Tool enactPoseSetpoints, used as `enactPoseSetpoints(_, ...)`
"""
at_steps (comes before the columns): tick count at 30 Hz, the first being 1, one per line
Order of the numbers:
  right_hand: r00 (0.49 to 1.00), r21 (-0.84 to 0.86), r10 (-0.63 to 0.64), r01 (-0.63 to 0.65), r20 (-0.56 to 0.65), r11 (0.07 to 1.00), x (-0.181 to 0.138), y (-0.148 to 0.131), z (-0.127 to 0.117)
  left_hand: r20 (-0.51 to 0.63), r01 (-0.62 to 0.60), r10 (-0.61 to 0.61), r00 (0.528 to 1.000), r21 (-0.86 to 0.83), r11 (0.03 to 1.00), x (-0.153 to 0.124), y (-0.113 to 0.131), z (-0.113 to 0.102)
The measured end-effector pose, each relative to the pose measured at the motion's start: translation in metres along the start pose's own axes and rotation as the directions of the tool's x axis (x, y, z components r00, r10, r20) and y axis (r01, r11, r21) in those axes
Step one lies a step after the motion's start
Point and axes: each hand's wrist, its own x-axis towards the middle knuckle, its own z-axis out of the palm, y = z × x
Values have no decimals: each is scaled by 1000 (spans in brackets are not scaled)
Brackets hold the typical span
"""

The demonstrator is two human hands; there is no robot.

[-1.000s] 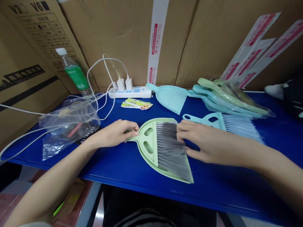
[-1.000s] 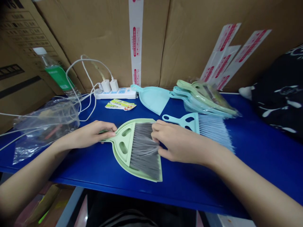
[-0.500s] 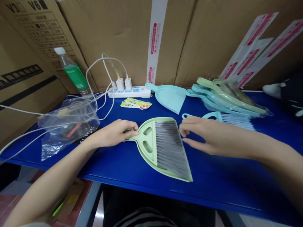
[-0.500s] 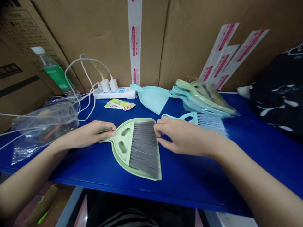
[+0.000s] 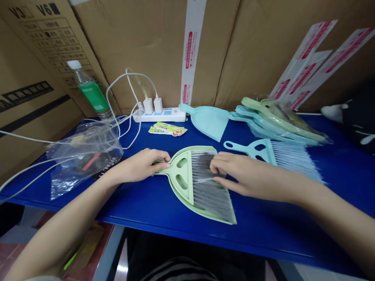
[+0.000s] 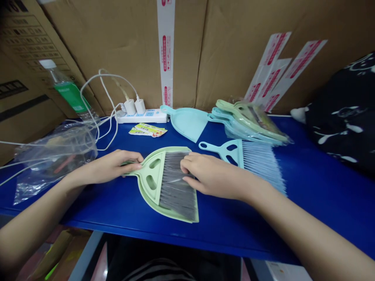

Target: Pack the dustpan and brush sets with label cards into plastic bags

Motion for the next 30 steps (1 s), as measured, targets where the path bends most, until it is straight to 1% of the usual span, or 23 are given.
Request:
enactPoseSetpoints(4, 1000, -20, 6, -6, 18, 1000, -1, 2, -3, 4, 3, -3, 1000, 6, 1000, -1, 0, 0)
enactPoseSetpoints(10, 999, 0, -6, 6, 49, 1000, -3, 8, -9, 16, 24, -24, 1000, 27, 999, -2, 2, -1)
enactPoseSetpoints(20, 1000, 39, -25, 25, 16, 999, -3, 15, -15, 28, 32, -33, 999, 49, 998, -4, 0, -2)
enactPoseSetpoints(23, 1000, 25, 10, -10, 11, 1000, -1, 14, -16, 32, 38, -40, 999, 67, 997, -5, 2, -3)
enactPoseSetpoints(27, 995, -22, 104, -104, 3, 994, 3, 10, -11, 36, 75, -80, 996, 114, 991, -5, 4, -3)
enactPoseSetpoints(30, 993, -63, 120, -118, 22, 991, 6, 5, -4, 30, 74, -79, 996, 139, 988, -5, 6, -2)
